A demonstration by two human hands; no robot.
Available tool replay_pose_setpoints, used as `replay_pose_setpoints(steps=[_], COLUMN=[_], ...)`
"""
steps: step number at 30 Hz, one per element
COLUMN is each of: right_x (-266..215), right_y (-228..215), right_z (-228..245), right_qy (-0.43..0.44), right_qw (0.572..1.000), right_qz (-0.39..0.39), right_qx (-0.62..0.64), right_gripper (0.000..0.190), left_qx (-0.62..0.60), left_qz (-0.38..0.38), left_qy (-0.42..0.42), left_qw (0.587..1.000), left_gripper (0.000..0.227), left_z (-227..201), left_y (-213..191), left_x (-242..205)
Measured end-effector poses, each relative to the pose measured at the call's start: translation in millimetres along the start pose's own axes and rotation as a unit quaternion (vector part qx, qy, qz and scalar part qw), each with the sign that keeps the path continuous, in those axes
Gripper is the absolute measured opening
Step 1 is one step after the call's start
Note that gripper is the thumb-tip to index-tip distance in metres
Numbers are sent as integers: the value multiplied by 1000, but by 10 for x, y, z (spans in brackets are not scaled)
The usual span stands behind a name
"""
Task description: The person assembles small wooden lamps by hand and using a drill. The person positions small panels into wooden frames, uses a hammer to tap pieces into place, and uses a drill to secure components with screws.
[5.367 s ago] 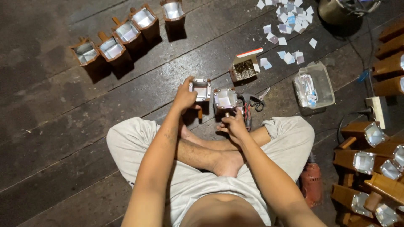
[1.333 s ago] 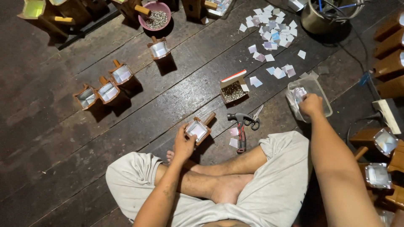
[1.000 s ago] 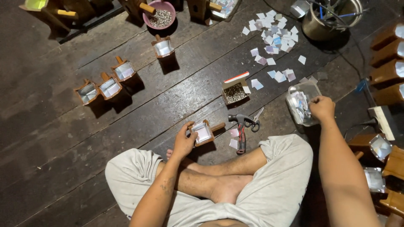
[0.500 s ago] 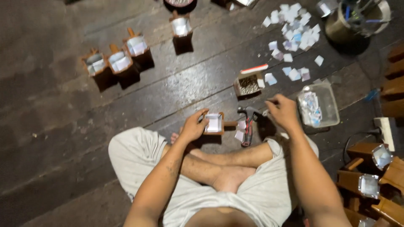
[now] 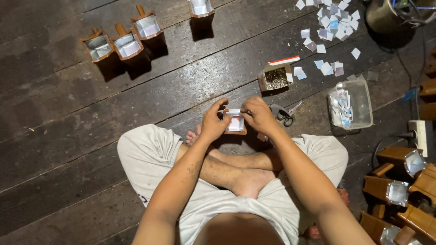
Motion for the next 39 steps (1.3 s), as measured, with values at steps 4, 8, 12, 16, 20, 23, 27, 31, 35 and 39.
replay_pose_setpoints(steps=[4,8,12,16,20,23,27,31,35,39], right_x=[-8,22,111,67,108,130,51,62,66,99], right_y=[84,120,28,61,81,11,33,43,32,41], right_z=[-44,-48,174,92,92,204,140,163,164,174], right_qy=[19,55,96,130,138,137,145,146,147,152], right_qw=[1000,998,995,991,990,990,988,986,984,983], right_qz=[16,26,20,19,30,36,-7,-23,-36,-35], right_qx=[2,-3,8,10,12,15,58,76,96,101], right_gripper=[17,12,21,6,7,15,14,13,14,14], left_qx=[29,82,105,119,156,141,128,117,115,112], left_qz=[-8,-18,-16,-29,-26,-18,-26,-19,-18,-17], left_qy=[29,70,109,130,166,168,169,166,169,172], left_qw=[999,994,988,984,973,975,977,979,979,979], left_gripper=[54,43,34,36,39,36,34,34,35,37], left_z=[81,186,95,49,26,70,52,49,94,102], left_y=[51,118,92,72,93,145,132,125,148,139], left_x=[11,52,61,36,65,84,53,60,69,57])
Point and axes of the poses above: each hand's wrist, its own x-axis towards the middle knuckle, its own y-axis out of the palm, z = x × y, the point moved 3 cm from there along x, towards the middle knuckle, and after that the axes turned 13 degrees about x, right-handed, at the moved point
